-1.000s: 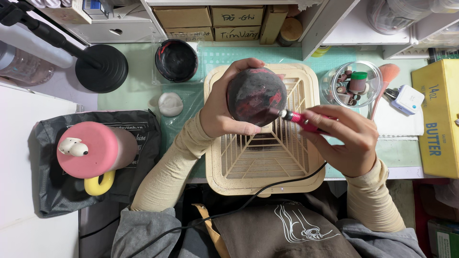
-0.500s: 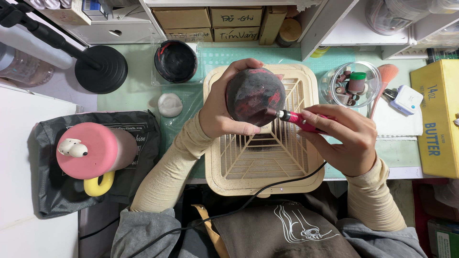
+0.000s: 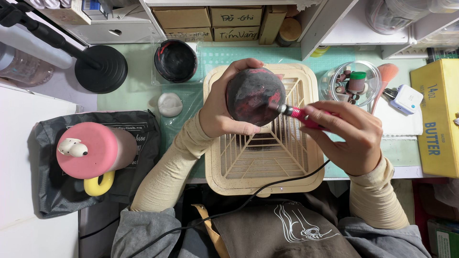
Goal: The person holds a round dark candle with red spots in one hand and grinds its surface with a pink rotary tool, rotating the candle to work different areas while dust falls onto a small fan below. The grinding continues over the candle's curved surface throughout the clip.
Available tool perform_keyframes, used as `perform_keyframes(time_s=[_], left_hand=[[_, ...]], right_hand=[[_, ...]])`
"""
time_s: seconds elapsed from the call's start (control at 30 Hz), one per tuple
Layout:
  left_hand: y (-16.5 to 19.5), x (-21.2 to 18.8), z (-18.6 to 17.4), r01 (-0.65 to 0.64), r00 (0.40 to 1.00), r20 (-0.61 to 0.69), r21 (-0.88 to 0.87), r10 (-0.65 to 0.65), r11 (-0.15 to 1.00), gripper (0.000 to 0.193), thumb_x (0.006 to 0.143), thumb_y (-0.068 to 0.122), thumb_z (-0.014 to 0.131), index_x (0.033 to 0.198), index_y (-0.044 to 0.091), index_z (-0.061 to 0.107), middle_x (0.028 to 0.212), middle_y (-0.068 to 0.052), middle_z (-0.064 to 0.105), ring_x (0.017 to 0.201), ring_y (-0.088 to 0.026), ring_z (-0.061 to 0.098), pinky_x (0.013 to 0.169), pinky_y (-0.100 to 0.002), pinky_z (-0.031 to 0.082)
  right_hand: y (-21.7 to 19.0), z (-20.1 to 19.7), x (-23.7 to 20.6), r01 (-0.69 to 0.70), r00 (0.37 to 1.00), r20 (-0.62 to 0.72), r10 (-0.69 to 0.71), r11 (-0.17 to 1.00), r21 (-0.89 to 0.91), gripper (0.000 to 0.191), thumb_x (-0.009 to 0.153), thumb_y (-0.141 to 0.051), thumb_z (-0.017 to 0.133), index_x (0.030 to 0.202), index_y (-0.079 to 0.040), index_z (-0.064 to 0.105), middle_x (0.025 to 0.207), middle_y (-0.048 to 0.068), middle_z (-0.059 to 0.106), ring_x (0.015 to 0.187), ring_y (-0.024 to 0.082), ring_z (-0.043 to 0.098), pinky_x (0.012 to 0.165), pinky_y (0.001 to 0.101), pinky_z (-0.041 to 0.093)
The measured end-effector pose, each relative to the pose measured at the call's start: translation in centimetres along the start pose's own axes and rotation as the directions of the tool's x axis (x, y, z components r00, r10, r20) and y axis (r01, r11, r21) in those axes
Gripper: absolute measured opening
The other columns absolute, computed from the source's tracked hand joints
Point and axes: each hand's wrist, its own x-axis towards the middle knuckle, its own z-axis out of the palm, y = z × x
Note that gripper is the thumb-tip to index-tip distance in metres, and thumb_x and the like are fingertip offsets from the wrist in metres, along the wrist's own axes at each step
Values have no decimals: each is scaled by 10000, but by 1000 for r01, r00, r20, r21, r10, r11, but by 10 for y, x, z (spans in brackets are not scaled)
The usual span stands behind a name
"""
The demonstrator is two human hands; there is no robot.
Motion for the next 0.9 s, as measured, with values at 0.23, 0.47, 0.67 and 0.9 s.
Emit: perform_keyframes(time_s=[0.23,0.47,0.67,0.9], left_hand=[[0,0,1,7,1000,-7,-33,-7,999,927,715,-6,881,1475,48,353,1467,-202,574,1383,-243,578,1272,-379,429],[0,0,0,-1,1000,-1,-19,1,1000,925,719,-20,882,1476,50,355,1472,-201,570,1389,-247,573,1278,-376,424],[-1,0,0,4,1000,-8,-53,-5,999,930,715,-16,877,1479,53,350,1472,-198,568,1383,-249,573,1270,-378,432],[-1,-1,0,-6,1000,-9,-16,6,1000,935,707,-10,887,1475,49,358,1467,-204,573,1382,-253,578,1271,-379,430]], right_hand=[[-2,1,2,0,1000,-10,0,1000,3,417,807,-50,883,1196,-60,736,1088,118,727,896,220,732,740,312,601],[-1,0,1,-11,1000,-9,11,1000,23,388,827,-46,881,1186,-64,737,1085,114,728,890,207,730,723,302,599],[-2,1,1,-8,1000,9,8,1000,5,396,803,-50,873,1177,-62,746,1079,119,734,858,215,730,721,315,593],[-3,2,0,7,1000,6,-7,1000,-8,400,798,-55,882,1175,-58,749,1080,120,729,878,220,729,737,328,597]])
